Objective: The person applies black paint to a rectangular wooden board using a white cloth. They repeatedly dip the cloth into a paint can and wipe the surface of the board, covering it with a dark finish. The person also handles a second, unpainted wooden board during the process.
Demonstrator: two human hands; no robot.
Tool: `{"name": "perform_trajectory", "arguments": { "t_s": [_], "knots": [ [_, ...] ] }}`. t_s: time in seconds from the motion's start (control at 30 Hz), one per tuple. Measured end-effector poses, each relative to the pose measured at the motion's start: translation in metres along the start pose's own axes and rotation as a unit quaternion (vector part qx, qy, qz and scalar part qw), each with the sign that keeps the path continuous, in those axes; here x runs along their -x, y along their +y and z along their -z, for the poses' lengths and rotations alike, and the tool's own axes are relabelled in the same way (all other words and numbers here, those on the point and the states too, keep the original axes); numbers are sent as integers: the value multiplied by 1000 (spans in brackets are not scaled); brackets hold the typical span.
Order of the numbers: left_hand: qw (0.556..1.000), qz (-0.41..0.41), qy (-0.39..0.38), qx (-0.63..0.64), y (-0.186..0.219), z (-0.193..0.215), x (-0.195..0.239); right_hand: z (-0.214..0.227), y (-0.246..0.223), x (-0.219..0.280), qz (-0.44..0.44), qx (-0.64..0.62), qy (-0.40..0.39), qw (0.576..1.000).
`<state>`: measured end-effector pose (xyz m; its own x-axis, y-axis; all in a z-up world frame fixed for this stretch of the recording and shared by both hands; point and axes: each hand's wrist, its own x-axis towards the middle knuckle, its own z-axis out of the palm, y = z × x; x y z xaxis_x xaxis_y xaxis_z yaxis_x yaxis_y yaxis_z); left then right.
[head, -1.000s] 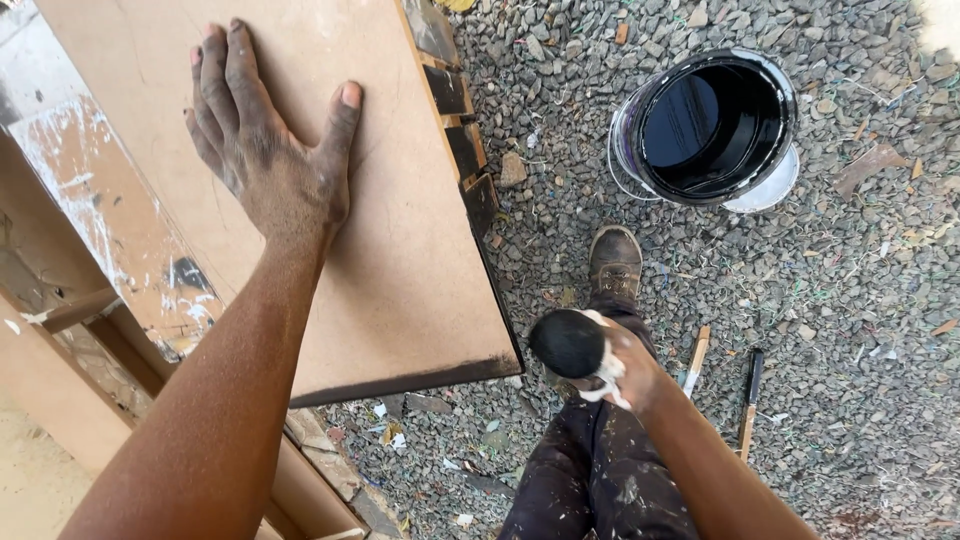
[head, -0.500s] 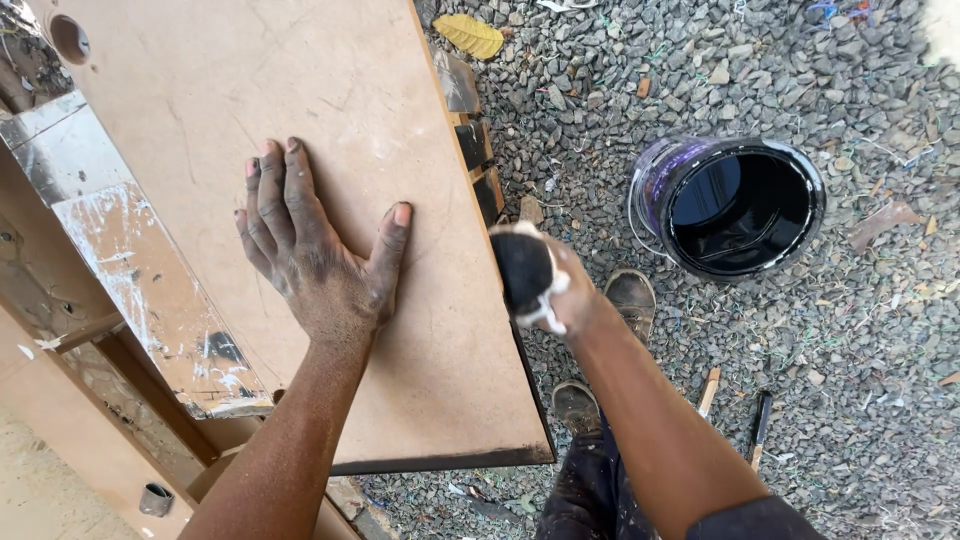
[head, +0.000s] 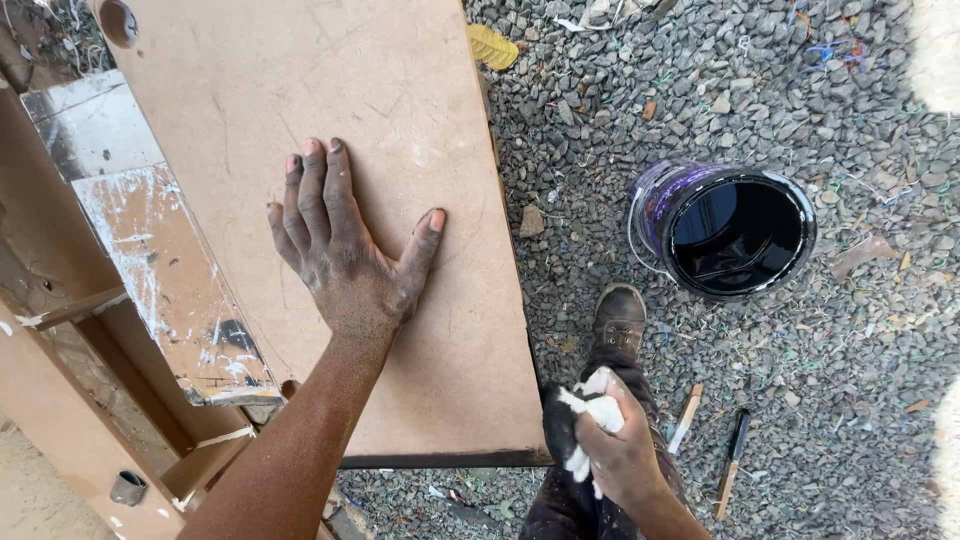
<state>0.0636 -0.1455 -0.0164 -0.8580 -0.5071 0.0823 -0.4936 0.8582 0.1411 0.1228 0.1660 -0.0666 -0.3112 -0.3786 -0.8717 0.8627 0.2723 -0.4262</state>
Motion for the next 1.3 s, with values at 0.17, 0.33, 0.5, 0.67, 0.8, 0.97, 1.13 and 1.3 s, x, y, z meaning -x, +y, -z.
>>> {"name": "perform_trajectory", "arguments": {
  "t_s": [0.17, 0.33, 0.5, 0.67, 0.8, 0.97, 1.13, 1.3],
  "knots": [
    [1000, -10, -12, -2, -2, -2, 4, -58, -185, -113, 197, -10, 85, 977],
    [1000, -7, -15, -3, -5, -2, 2, -35, -124, -43, 56, 34, 33, 997],
    [1000, -8, -4, -2, -3, 0, 1, -2, 29, 7, -130, -176, 87, 972],
    [1000, -14, -1, -15, -1, -3, 1, -43, -152, -127, 280, 165, 86, 942],
    [1000, -13, -1, -8, -4, -4, 0, -54, -294, -162, 450, 181, 60, 872],
    [1000, 12, -15, 13, -7, -4, 5, -37, -249, -98, 483, 669, -7, 565],
    [1000, 11, -10, 9, -7, -3, 6, 16, -44, 24, 159, 664, -272, 678],
    [1000, -5, 5, 19, -6, -3, 8, 77, 62, 81, -169, 290, -48, 941]
  ]
}}
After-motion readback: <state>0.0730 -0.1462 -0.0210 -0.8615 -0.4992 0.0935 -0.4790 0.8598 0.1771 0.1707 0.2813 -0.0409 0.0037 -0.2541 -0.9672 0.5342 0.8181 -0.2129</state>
